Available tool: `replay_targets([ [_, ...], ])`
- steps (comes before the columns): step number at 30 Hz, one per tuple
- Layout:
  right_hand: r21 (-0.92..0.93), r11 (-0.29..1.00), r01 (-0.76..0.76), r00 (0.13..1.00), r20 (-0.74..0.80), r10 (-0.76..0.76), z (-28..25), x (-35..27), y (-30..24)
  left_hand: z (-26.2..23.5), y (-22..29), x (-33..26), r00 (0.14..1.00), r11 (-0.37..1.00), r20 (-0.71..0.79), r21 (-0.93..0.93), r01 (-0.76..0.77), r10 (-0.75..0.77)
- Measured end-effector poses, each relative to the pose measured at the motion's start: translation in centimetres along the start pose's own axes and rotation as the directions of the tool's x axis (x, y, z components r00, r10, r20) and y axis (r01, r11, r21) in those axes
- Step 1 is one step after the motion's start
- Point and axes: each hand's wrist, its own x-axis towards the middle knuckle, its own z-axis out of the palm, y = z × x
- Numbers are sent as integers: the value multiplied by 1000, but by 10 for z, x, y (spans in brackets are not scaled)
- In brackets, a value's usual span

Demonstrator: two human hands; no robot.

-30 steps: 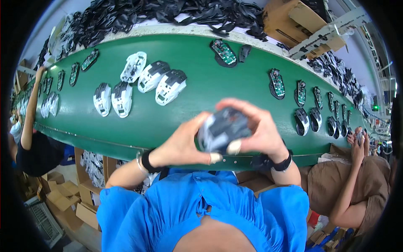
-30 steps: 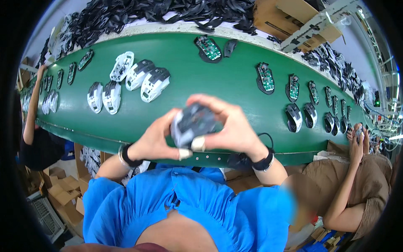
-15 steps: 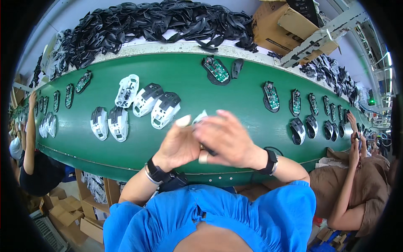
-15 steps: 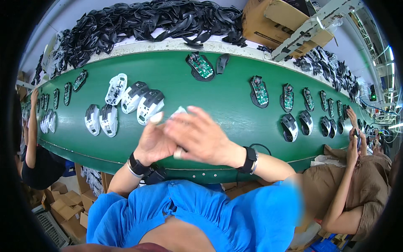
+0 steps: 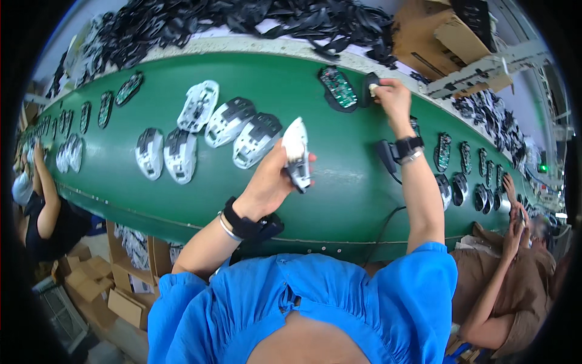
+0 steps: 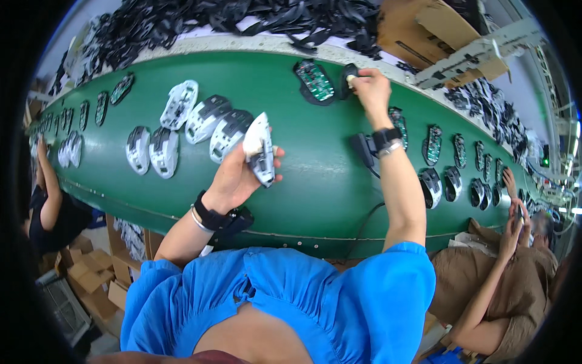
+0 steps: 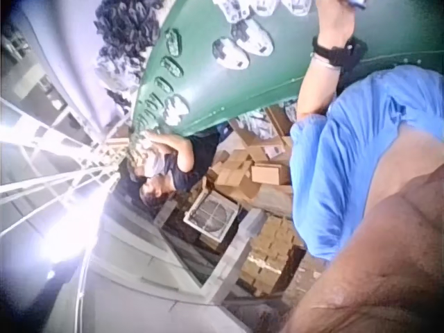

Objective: The person assembles computer mice on a green workbench. They pick up a white mouse shell and a black plastic cover, fit the cover onto the shell, and place the completed unit on the table. This process is repeated for multiple units throughout the video.

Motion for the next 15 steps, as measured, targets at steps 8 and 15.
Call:
replay_targets([
  [8,457,872,177,906,271,-326,0,-190,-113,19,15,-9,993,989,-50,104,-104,109],
  [15,209,907,365,883,233,-408,11,-213,-116,31,7,-15,972,953,10,192,-233,236],
])
